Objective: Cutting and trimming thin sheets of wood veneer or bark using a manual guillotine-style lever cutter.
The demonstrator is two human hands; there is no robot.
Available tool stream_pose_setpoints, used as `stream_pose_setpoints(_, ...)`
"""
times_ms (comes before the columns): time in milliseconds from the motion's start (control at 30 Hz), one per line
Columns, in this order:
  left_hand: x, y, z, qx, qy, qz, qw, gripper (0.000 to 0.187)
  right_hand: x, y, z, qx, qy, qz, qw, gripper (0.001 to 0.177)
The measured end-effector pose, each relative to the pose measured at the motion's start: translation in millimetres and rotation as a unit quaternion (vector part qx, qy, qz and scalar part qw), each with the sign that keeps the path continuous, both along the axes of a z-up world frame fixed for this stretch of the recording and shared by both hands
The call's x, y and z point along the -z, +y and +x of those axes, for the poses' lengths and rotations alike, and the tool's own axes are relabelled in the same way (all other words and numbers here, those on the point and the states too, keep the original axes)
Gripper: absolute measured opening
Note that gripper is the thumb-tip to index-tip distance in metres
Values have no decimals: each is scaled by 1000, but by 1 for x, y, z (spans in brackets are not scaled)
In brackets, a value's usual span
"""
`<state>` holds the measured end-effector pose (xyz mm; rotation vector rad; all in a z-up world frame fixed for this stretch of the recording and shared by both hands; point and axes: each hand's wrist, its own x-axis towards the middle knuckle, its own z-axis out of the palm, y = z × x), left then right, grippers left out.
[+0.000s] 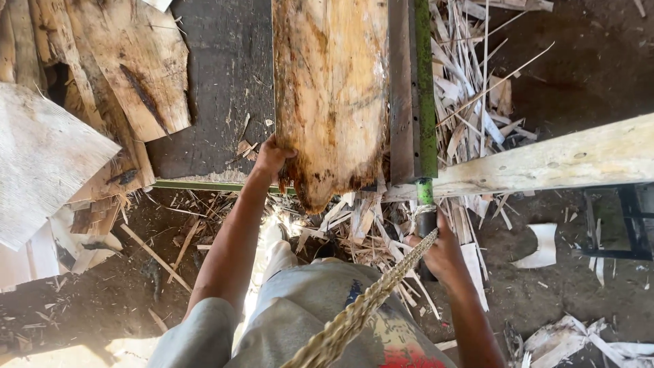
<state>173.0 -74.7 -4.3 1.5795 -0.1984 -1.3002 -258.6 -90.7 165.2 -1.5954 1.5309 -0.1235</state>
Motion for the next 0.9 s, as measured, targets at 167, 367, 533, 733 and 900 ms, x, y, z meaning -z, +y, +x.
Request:
stream_pose_setpoints(167,12,0,6,4,-9,-20,1000,55,-41,-3,-3,-66,2,-36,997,71)
stream_pose_setpoints(367,-2,0,3,-6,-14,28,999,56,25,1,13,40,-48,-7,998,78)
stream_pose_setpoints(533,17,4,0,-15,9,12,1000,51,256,16,2,8,52,-76,996,42)
stream_pose_setpoints(733,34,11,14,0,29,-37,999,47,179,11,-25,4,1,-72,997,69)
stream_pose_setpoints(900,6,28,20,-31,140,-56,988,47,27,3,-3,22,-7,12,1000,52)
